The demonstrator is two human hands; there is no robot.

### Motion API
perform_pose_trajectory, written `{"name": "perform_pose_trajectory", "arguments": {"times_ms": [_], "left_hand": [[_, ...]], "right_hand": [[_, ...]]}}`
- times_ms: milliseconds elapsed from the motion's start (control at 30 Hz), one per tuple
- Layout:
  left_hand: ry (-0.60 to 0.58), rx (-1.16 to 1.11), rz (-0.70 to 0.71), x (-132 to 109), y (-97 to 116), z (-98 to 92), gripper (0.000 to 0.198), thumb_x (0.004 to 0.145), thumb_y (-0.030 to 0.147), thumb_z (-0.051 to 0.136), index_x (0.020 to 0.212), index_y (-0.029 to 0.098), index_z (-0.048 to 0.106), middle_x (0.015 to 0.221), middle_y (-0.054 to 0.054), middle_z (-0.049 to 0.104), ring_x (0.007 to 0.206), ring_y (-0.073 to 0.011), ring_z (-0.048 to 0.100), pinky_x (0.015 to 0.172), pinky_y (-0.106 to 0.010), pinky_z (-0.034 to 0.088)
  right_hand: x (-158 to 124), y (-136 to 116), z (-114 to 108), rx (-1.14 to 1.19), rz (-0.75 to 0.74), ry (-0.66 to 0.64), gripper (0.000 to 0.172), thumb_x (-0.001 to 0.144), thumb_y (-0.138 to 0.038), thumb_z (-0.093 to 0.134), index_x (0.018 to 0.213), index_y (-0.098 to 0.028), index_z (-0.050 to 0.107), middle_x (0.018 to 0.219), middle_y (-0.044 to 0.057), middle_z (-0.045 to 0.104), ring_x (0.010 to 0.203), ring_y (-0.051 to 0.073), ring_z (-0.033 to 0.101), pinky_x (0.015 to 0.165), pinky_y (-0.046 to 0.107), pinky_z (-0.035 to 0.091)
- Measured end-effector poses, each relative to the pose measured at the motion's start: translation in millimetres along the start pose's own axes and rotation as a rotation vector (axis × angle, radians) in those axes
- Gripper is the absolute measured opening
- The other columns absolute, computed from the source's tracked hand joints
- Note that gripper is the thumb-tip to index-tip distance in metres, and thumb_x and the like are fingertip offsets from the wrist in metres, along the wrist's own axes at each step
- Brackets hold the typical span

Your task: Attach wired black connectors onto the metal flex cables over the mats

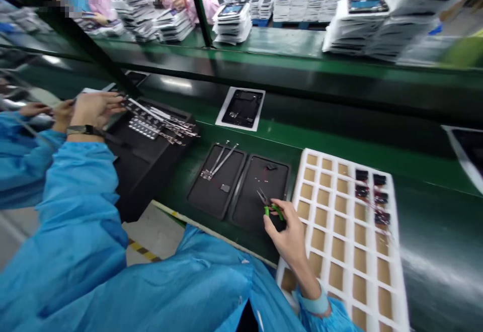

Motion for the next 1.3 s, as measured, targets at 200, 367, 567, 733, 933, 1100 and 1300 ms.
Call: {"name": "perform_pose_trajectory", "arguments": {"times_ms": [200, 367, 567, 733, 933, 1100, 1300], "left_hand": [[-0.024, -0.131, 0.079, -44, 93, 0.8, 0.025, 0.087, -0.012, 0.061, 0.088, 0.012, 0.066, 0.078, 0.001, 0.068, 0.077, -0.0121, 0.065, 0.111, -0.051, 0.057], [-0.226, -0.456, 0.129, -144, 110, 45.5, 0.025, 0.087, -0.003, 0.066, 0.101, 0.016, 0.073, 0.101, -0.002, 0.071, 0.095, -0.0141, 0.071, 0.100, -0.033, 0.063], [-0.514, -0.449, -0.558, -315, -32, 164.1, 0.033, 0.074, 0.009, 0.079, 0.101, 0.026, 0.082, 0.109, -0.006, 0.076, 0.110, -0.0248, 0.074, 0.107, -0.042, 0.063], [-0.699, -0.458, -0.898, -423, -87, 195.7, 0.034, 0.070, 0.017, 0.086, 0.100, 0.032, 0.083, 0.111, -0.003, 0.077, 0.114, -0.0253, 0.074, 0.117, -0.045, 0.057], [-0.972, -0.365, -0.890, -467, -87, 186.4, 0.051, 0.071, 0.022, 0.092, 0.119, 0.037, 0.080, 0.114, -0.004, 0.074, 0.111, -0.0261, 0.073, 0.105, -0.046, 0.061], [-1.239, -0.214, -0.659, -457, -79, 194.8, 0.054, 0.077, 0.033, 0.094, 0.128, 0.035, 0.075, 0.103, -0.006, 0.075, 0.092, -0.0227, 0.072, 0.089, -0.038, 0.059], [-1.183, -0.120, -0.490, -433, -75, 215.3, 0.030, 0.084, 0.051, 0.087, 0.092, 0.026, 0.073, 0.079, -0.003, 0.071, 0.072, -0.0198, 0.067, 0.068, -0.032, 0.051]], "right_hand": [[0, 30, 4, 0.272, 0.163, -0.077, 0.038, 0.091, -0.049, 0.078, 0.118, -0.024, 0.068, 0.112, 0.014, 0.077, 0.102, 0.031, 0.079, 0.096, 0.048, 0.064], [1, 17, 20, 0.645, 0.306, -0.256, 0.035, 0.088, -0.050, 0.076, 0.111, -0.024, 0.067, 0.108, 0.014, 0.078, 0.103, 0.037, 0.080, 0.094, 0.058, 0.064], [-2, -23, 35, 0.964, 0.457, -0.242, 0.026, 0.090, -0.041, 0.065, 0.106, -0.022, 0.069, 0.102, 0.011, 0.076, 0.106, 0.033, 0.076, 0.103, 0.059, 0.059], [8, -30, 29, 0.958, 0.406, 0.142, 0.026, 0.093, -0.050, 0.071, 0.099, -0.025, 0.065, 0.091, 0.004, 0.073, 0.093, 0.026, 0.075, 0.097, 0.051, 0.062], [7, -28, 12, 0.724, 0.338, 0.495, 0.041, 0.088, -0.052, 0.082, 0.114, -0.025, 0.067, 0.111, 0.005, 0.075, 0.104, 0.024, 0.070, 0.094, 0.039, 0.062], [13, -24, 13, 0.569, 0.366, 0.344, 0.035, 0.086, -0.049, 0.084, 0.103, -0.023, 0.068, 0.099, 0.002, 0.072, 0.091, 0.019, 0.067, 0.087, 0.033, 0.057], [26, -40, 20, 0.401, 0.298, 0.180, 0.034, 0.092, -0.053, 0.077, 0.101, -0.022, 0.066, 0.090, 0.001, 0.067, 0.083, 0.018, 0.062, 0.079, 0.031, 0.054]]}}
Point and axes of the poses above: each hand's wrist, its own x-axis towards the middle knuckle, its own z-axis out of the palm, y = z × x, the point moved 8 cm from there along x, towards the middle knuckle
